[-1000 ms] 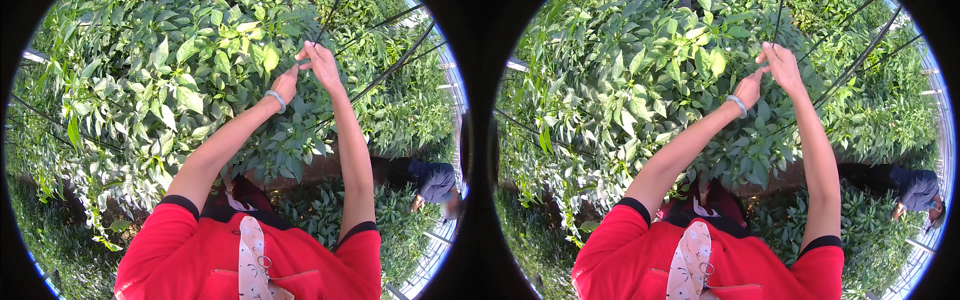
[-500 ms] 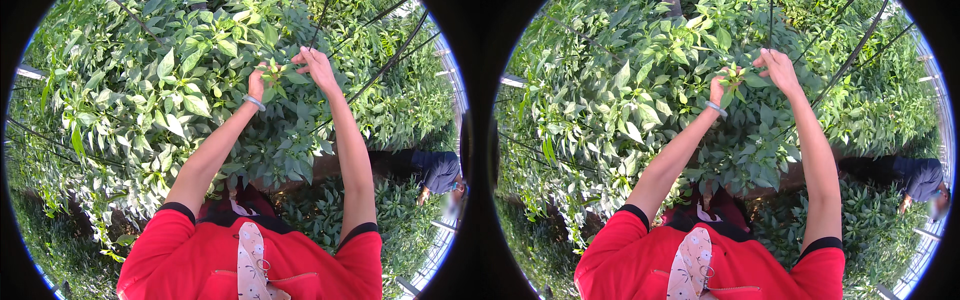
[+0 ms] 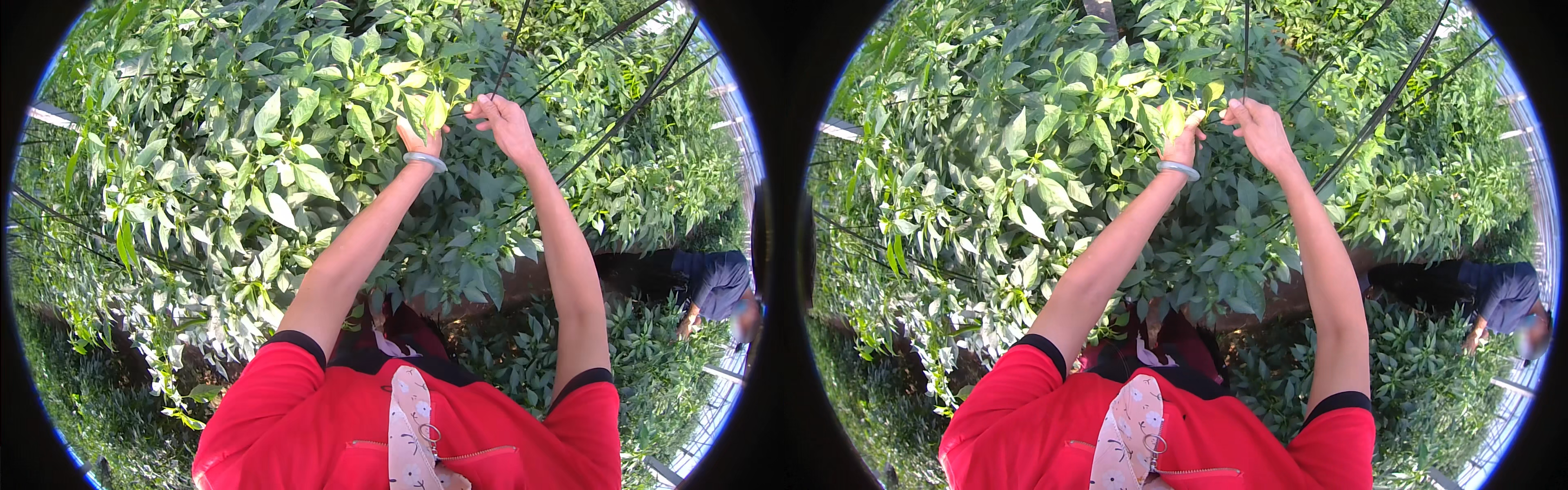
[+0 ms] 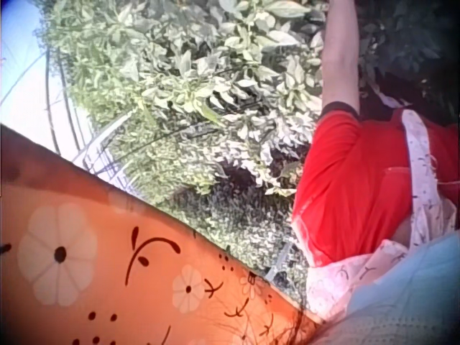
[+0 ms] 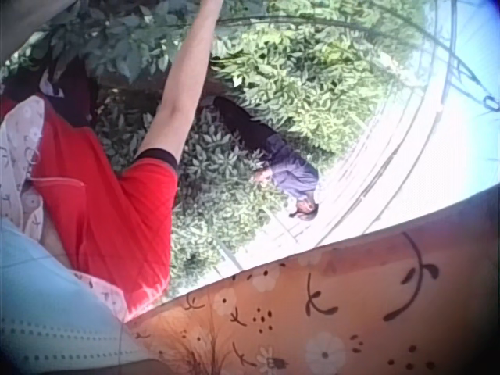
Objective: The person trims leaves and small branches from pepper plants in a greenhouse using their hands. They move along the row, reaching into the foliage to remove excess growth and place the cuttings on the ground.
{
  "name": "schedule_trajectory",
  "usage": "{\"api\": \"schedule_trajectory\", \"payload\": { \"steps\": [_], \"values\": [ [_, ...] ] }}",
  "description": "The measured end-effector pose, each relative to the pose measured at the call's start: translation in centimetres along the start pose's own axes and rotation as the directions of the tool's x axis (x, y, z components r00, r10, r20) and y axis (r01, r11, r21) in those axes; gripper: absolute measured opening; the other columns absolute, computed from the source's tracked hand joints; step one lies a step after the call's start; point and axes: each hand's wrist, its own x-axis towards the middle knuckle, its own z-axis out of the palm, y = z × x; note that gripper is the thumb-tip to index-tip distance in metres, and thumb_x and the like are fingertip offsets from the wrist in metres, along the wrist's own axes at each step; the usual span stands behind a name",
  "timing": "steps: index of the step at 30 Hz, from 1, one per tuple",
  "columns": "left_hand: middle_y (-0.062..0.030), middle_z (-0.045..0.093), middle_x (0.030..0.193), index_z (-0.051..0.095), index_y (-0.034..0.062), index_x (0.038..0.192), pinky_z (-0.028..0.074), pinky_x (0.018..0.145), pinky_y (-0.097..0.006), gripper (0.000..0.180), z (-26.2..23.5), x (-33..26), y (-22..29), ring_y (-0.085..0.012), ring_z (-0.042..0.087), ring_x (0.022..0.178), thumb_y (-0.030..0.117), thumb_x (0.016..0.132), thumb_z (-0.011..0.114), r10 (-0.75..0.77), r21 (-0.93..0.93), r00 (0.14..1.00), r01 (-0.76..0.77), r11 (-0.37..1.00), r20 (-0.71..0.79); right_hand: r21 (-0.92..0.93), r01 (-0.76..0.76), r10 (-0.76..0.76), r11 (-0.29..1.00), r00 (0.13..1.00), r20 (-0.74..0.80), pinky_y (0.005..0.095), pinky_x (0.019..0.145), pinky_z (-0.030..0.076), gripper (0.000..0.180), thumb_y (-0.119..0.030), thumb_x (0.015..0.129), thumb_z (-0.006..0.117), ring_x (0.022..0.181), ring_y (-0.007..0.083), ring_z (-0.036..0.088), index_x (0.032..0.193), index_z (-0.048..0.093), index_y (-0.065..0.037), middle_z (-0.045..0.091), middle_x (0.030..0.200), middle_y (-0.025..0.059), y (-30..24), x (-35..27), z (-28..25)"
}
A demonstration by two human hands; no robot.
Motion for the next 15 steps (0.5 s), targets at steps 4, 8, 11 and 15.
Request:
{"api": "schedule_trajectory", "payload": {
  "steps": [4, 8, 11, 15],
  "values": [
    [0.0012, 0.06, 0.072, 0.065, 0.0028, 0.105, 0.043, 0.05, -0.023, 0.027, 1.2, 1.0, 1.1, -0.0062, 0.052, 0.056, -0.003, 0.081, 0.074, 0.151, 0.194, 0.988, -0.154, 0.969, 0.033, -0.088, 0.012, -0.013, 0.996, 1.0, -0.013, 0.0357, 0.075, 0.056, 0.041, -0.033, 0.104, 0.048, 0.087, 0.0215, 0.071, 0.104, 0.066, 0.003, 0.073, 0.09, 0.0131, -0.4, -0.9, -0.3],
    [0.0018, 0.056, 0.088, 0.069, -0.0011, 0.117, 0.047, 0.067, -0.021, 0.038, 0.2, 2.0, 1.8, -0.0064, 0.053, 0.073, -0.013, 0.081, 0.068, 0.185, 0.2, 0.953, -0.235, 0.951, 0.238, -0.26, 0.143, -0.137, 0.955, 0.99, 0.04, 0.0497, 0.071, 0.046, 0.032, -0.023, 0.101, 0.046, 0.081, 0.0463, 0.06, 0.092, 0.056, 0.006, 0.063, 0.082, 0.0268, -1.6, -1.7, 0.7],
    [0.0019, 0.062, 0.082, 0.072, 0.0039, 0.107, 0.043, 0.06, -0.023, 0.023, 0.0, 2.5, 2.8, -0.0066, 0.051, 0.062, -0.001, 0.084, 0.073, 0.229, 0.226, 0.928, -0.301, 0.926, 0.295, -0.286, 0.188, -0.187, 0.939, 0.982, 0.032, 0.0515, 0.068, 0.045, 0.02, -0.011, 0.095, 0.046, 0.079, 0.049, 0.059, 0.091, 0.054, 0.007, 0.059, 0.078, 0.0301, -2.3, -2.0, 0.9],
    [-0.0046, 0.065, 0.076, 0.07, -0.0014, 0.089, 0.04, 0.041, -0.02, 0.01, 0.1, 3.0, 1.2, -0.0068, 0.052, 0.049, -0.007, 0.085, 0.063, 0.046, 0.015, 0.908, -0.057, 0.998, 0.416, -0.256, 0.392, -0.394, 0.884, 0.918, 0.045, 0.0503, 0.073, 0.048, 0.014, -0.005, 0.088, 0.051, 0.085, 0.0459, 0.061, 0.093, 0.059, 0.005, 0.063, 0.088, 0.0275, -1.3, -1.7, 1.6]
  ]
}}
